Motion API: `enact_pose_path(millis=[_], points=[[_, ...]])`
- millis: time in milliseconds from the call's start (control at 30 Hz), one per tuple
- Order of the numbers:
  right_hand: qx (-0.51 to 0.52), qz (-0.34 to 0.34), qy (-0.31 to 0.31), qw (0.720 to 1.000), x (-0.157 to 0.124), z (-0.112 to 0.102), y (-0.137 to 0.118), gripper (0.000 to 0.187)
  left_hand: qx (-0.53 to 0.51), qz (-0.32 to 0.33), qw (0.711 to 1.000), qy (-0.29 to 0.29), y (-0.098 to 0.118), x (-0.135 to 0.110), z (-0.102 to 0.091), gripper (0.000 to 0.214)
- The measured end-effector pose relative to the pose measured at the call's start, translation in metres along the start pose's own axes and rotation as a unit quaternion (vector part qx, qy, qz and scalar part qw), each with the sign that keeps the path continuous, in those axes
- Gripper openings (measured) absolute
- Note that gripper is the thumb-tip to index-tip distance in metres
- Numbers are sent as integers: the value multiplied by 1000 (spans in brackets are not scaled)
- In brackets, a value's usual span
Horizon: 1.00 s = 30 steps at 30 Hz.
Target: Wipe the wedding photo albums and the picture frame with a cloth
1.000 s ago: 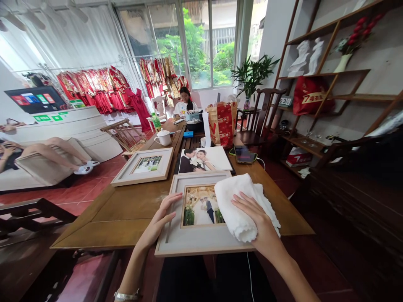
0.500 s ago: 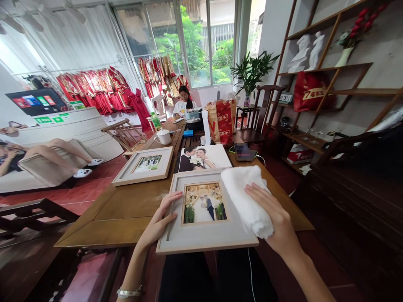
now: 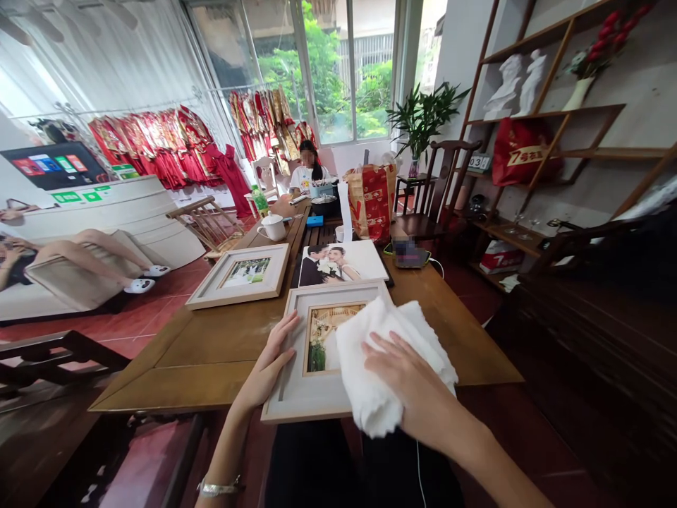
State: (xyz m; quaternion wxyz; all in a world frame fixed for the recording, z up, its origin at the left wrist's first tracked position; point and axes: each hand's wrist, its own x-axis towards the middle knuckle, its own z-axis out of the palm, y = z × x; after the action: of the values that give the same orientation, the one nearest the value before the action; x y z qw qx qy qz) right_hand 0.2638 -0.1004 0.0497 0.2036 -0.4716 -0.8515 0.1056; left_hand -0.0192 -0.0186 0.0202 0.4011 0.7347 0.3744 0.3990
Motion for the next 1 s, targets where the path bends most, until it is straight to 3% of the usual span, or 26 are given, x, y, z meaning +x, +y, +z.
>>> enact_pose_path(millis=[100, 167, 233, 367, 467, 567, 667, 833, 933, 1000], points=[[24, 13, 1, 1000, -30, -5, -5, 44, 3, -3, 1000, -9, 2, 0, 0, 57], [10, 35, 31, 999, -31, -6, 3, 47, 5, -3, 1000, -18, 2, 1, -1, 62], [-23, 55, 62, 996, -16, -6, 16, 51, 8, -7, 1000, -23, 1, 2, -1, 66], [-84, 103, 114, 985, 43, -3, 40, 54, 7, -16, 1000, -25, -1, 3, -3, 69], [-107, 111, 103, 983, 81, 5, 44, 56, 9, -13, 999, -29, -2, 2, -4, 69], [-101, 80, 66, 989, 94, 15, 35, 60, 10, -10, 1000, -23, -3, 2, -3, 67], [-54, 23, 3, 998, 80, 17, 11, 64, 4, -1, 1000, -16, -3, 1, -2, 61], [85, -43, -110, 989, 12, -9, -28, 59, 9, 5, 1000, -6, -5, 1, 0, 51], [113, -21, -79, 990, -28, -24, -22, 54, 0, 10, 1000, -3, -6, 2, 0, 48], [95, 2, -31, 995, -39, -27, -5, 53, -5, 9, 1000, -5, -7, 2, -1, 47]])
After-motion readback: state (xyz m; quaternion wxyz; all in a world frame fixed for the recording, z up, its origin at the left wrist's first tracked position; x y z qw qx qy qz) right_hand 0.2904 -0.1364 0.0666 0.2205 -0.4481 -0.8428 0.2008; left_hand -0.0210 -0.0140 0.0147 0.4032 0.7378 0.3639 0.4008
